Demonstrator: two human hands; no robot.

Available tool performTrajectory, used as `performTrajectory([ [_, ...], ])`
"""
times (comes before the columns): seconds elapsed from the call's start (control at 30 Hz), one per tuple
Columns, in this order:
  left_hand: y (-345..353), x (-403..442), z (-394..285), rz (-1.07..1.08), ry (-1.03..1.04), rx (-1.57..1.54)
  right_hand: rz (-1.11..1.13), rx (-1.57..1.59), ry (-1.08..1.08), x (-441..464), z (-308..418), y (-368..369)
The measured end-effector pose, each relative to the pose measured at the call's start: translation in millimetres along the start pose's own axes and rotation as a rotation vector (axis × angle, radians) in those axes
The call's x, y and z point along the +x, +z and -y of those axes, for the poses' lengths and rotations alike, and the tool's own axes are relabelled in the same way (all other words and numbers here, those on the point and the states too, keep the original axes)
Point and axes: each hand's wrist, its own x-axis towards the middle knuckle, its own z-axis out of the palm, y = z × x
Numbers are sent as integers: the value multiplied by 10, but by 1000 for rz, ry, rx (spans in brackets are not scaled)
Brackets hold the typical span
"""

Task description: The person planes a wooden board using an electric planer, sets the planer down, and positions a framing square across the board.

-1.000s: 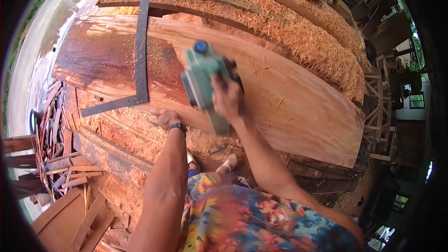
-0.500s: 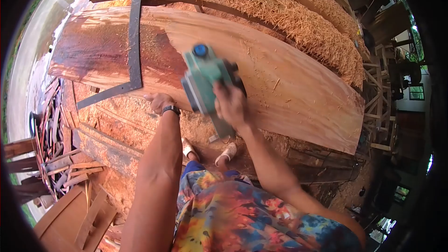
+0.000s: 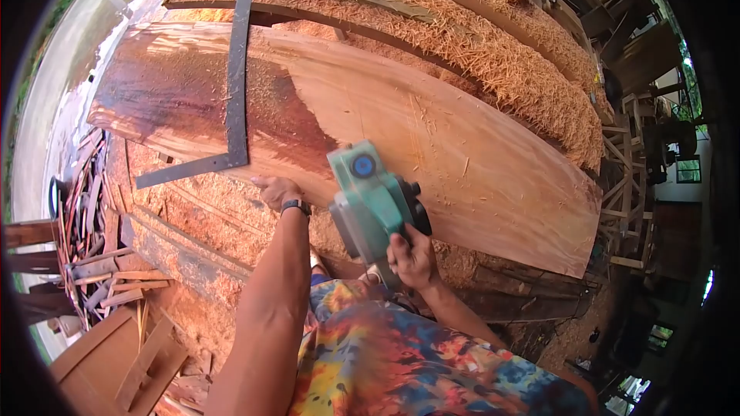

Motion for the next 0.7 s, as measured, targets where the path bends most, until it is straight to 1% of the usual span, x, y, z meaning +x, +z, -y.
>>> performTrajectory([
  [0.07, 37, 64, 24, 3, 6, 15, -23, 12, -75, 379, 18, 118],
  [0.1, 46, 79, 37, 4, 9, 22, -30, 58, -48, 573, 151, 192],
  [0.13, 23, 55, 27, 4, 17, 17, -43, 41, -42, 808, 151, 251],
  [0.23, -41, -32, 2, 28, 27, -7, -93, -65, -160, 1591, 504, 433],
  [0.27, -40, -8, -4, 49, 18, -23, -102, -108, -233, 1846, 653, 481],
  [0.33, -15, 47, -14, 70, -28, -23, -95, -117, -261, 2524, 665, 632],
  [0.37, -4, 52, -17, 69, -7, -18, -85, -140, -252, 2675, 823, 645],
  [0.43, -46, 26, -26, 58, 25, -11, 7, -121, -121, 2678, 1090, 596],
  [0.47, -74, -18, -42, 65, 19, 0, 7, -125, -85, 2597, 1134, 582],
  [0.6, -151, -126, -99, 70, 19, 0, 24, 58, -102, 2084, 596, 476],
  [0.7, -196, -167, -98, 66, 31, 25, -4, 30, -97, 1109, 269, 216],
])
